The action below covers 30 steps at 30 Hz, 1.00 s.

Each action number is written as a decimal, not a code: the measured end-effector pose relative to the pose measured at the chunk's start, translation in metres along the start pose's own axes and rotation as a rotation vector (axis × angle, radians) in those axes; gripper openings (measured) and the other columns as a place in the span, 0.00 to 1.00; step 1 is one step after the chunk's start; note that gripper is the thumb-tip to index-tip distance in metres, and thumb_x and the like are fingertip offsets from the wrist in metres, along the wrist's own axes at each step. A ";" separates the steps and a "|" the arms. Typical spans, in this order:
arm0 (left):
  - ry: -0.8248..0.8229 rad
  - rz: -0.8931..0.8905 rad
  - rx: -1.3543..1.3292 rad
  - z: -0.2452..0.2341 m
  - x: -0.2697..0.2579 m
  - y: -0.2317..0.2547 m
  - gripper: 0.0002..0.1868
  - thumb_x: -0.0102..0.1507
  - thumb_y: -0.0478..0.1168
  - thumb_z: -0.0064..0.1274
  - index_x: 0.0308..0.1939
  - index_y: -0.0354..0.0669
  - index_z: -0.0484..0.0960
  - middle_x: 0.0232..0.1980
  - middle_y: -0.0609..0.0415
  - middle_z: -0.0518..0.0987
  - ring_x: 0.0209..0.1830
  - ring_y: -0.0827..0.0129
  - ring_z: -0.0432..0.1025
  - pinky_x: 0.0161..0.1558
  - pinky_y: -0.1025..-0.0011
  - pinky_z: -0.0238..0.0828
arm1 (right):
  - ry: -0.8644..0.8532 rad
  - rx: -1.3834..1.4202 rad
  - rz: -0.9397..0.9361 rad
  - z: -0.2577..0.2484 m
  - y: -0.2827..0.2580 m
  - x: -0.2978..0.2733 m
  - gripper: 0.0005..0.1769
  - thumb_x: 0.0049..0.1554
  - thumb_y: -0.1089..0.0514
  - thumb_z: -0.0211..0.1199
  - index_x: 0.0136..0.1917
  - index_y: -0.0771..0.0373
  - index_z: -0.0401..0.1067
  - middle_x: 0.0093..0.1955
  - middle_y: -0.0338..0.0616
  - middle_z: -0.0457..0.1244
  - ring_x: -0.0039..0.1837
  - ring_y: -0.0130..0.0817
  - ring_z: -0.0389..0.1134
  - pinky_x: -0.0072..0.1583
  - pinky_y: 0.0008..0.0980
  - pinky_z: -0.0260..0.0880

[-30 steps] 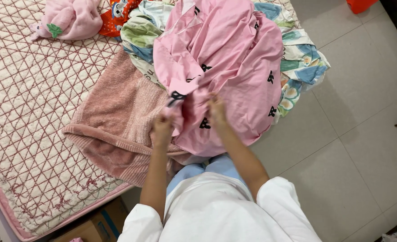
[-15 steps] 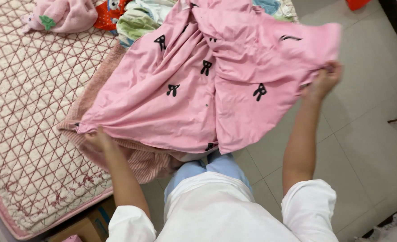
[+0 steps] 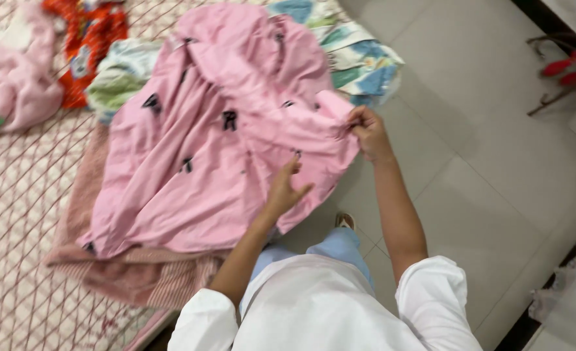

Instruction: The person folds a pink patterned sheet on a bed. They repeatedly shake, spread, and align the sheet, then fold it into a compact rectangular bundle and place it on the bed.

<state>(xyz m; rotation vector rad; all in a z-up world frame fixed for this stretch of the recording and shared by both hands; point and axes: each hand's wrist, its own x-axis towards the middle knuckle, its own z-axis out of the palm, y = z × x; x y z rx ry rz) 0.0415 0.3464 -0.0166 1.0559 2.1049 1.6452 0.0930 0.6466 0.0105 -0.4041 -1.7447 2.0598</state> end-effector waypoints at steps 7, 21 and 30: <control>0.260 -0.145 -0.076 0.189 0.089 0.025 0.36 0.62 0.31 0.50 0.75 0.36 0.61 0.53 0.42 0.79 0.49 0.54 0.77 0.50 0.64 0.75 | 0.007 -0.111 -0.015 -0.068 0.026 -0.011 0.17 0.53 0.75 0.48 0.48 0.65 0.76 0.46 0.38 0.68 0.50 0.25 0.69 0.57 0.26 0.70; 0.355 -0.029 0.024 0.340 0.230 0.054 0.29 0.59 0.28 0.55 0.65 0.30 0.67 0.54 0.37 0.76 0.53 0.46 0.73 0.55 0.59 0.71 | -0.133 0.096 0.292 -0.240 -0.002 0.093 0.08 0.56 0.69 0.66 0.43 0.62 0.68 0.42 0.34 0.64 0.45 0.20 0.65 0.46 0.23 0.69; 0.484 -0.177 0.609 0.369 0.365 -0.072 0.24 0.59 0.35 0.55 0.58 0.28 0.75 0.53 0.31 0.78 0.52 0.37 0.71 0.56 0.49 0.67 | -0.034 -0.058 0.042 -0.320 -0.006 0.303 0.11 0.54 0.77 0.55 0.41 0.62 0.67 0.38 0.31 0.60 0.39 0.18 0.61 0.41 0.21 0.64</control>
